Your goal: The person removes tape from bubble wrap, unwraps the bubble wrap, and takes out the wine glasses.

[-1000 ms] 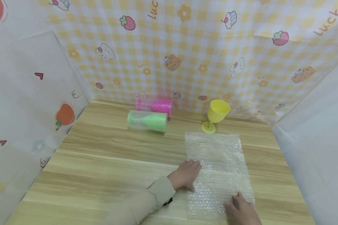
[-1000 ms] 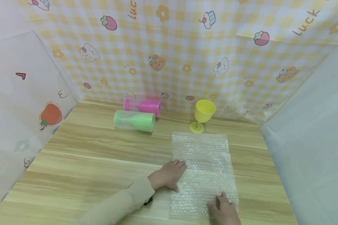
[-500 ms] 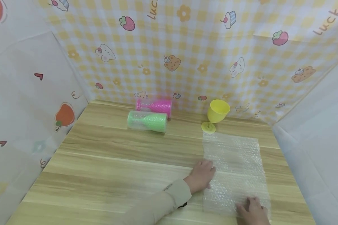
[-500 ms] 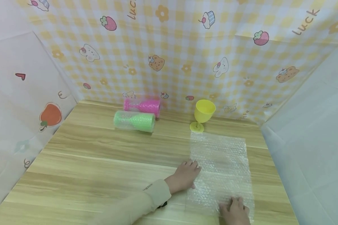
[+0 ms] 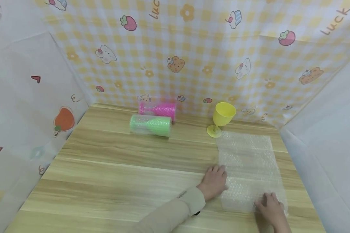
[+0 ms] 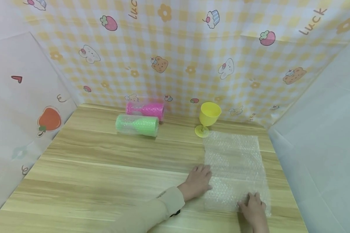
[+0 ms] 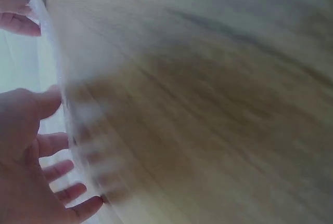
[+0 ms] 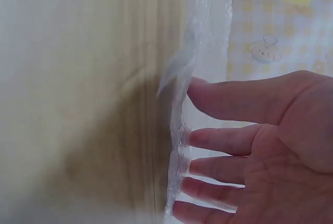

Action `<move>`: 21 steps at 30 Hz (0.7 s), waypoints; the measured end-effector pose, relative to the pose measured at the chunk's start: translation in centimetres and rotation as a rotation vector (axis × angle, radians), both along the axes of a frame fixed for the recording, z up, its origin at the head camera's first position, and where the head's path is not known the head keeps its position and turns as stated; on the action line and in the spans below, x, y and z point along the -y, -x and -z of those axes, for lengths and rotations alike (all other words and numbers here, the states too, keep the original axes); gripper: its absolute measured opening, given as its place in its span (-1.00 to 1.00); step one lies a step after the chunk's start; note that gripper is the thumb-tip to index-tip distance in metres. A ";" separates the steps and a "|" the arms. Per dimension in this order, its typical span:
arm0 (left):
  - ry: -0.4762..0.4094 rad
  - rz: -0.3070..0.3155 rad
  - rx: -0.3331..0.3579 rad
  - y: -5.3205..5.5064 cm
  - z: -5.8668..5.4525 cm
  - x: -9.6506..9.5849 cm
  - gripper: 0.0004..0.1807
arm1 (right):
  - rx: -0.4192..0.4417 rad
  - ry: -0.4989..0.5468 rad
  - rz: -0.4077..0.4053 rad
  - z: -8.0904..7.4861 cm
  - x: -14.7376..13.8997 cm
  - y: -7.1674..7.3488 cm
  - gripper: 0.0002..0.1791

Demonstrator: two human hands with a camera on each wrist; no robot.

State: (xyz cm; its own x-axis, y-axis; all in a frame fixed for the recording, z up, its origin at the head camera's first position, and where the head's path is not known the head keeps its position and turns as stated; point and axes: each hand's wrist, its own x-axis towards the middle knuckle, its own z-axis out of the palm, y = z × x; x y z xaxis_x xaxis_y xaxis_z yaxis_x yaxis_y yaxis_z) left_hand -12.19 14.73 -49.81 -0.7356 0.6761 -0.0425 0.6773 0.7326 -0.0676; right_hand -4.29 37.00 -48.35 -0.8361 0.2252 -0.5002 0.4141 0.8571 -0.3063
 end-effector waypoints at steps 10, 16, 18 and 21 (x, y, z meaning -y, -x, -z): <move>-0.001 -0.036 0.073 0.3 -0.5 -0.9 -0.44 | -0.047 -0.002 -0.012 -0.1 -2.0 1.7 -0.26; 0.033 -0.028 0.057 0.2 -0.8 -0.6 -0.36 | -0.078 0.034 -0.045 -0.1 -3.5 2.3 -0.27; 0.033 -0.030 0.040 0.1 -0.7 -0.6 -0.33 | -0.078 0.051 -0.034 0.0 -3.8 2.4 -0.26; 0.026 -0.042 0.025 0.1 -0.6 -0.7 -0.30 | -0.086 0.060 -0.024 0.2 -4.2 2.5 -0.26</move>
